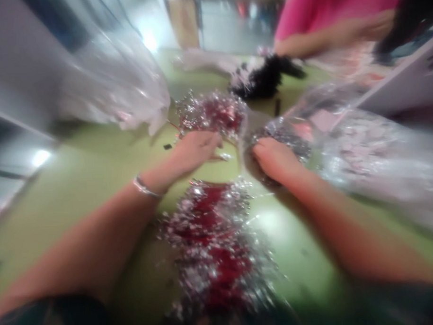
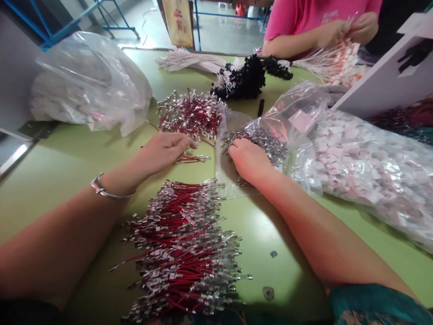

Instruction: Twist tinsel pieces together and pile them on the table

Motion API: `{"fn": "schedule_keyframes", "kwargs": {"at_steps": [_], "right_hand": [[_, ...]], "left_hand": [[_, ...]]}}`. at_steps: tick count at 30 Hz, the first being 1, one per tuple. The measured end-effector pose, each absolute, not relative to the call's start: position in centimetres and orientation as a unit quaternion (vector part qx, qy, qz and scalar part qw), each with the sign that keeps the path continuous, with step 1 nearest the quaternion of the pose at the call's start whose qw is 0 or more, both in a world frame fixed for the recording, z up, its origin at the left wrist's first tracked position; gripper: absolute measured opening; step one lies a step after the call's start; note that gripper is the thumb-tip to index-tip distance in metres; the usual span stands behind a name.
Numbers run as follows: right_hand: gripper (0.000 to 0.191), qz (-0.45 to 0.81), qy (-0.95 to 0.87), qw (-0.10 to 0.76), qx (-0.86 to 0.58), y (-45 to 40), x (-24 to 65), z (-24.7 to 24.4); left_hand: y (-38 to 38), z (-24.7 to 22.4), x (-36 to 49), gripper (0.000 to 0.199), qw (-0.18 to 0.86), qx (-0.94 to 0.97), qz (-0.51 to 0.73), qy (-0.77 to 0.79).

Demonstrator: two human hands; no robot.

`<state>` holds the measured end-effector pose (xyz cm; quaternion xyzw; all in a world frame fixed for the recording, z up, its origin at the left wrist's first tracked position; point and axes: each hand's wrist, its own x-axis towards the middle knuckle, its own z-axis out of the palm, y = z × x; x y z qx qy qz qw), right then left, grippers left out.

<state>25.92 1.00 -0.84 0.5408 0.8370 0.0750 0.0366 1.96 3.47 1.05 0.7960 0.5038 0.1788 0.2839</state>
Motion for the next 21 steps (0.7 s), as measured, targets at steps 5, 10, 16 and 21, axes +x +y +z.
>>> {"fn": "schedule_keyframes", "kwargs": {"at_steps": [5,10,16,21], "right_hand": [[0.023,0.079,0.822,0.038,0.563,0.8,25.7,-1.1],[0.022,0.033,0.831,0.059,0.553,0.9,27.1,0.2],[0.022,0.031,0.849,0.069,0.523,0.7,27.2,0.6],[0.022,0.072,0.83,0.065,0.549,0.4,26.1,-0.3]], "left_hand": [[3.3,0.7,2.1,0.037,0.259,0.812,0.171,0.494],[3.3,0.5,2.1,0.036,0.255,0.817,0.174,0.487],[3.1,0.0,2.5,0.037,0.253,0.82,0.187,0.478],[2.7,-0.2,2.9,0.038,0.271,0.824,0.192,0.459]]}}
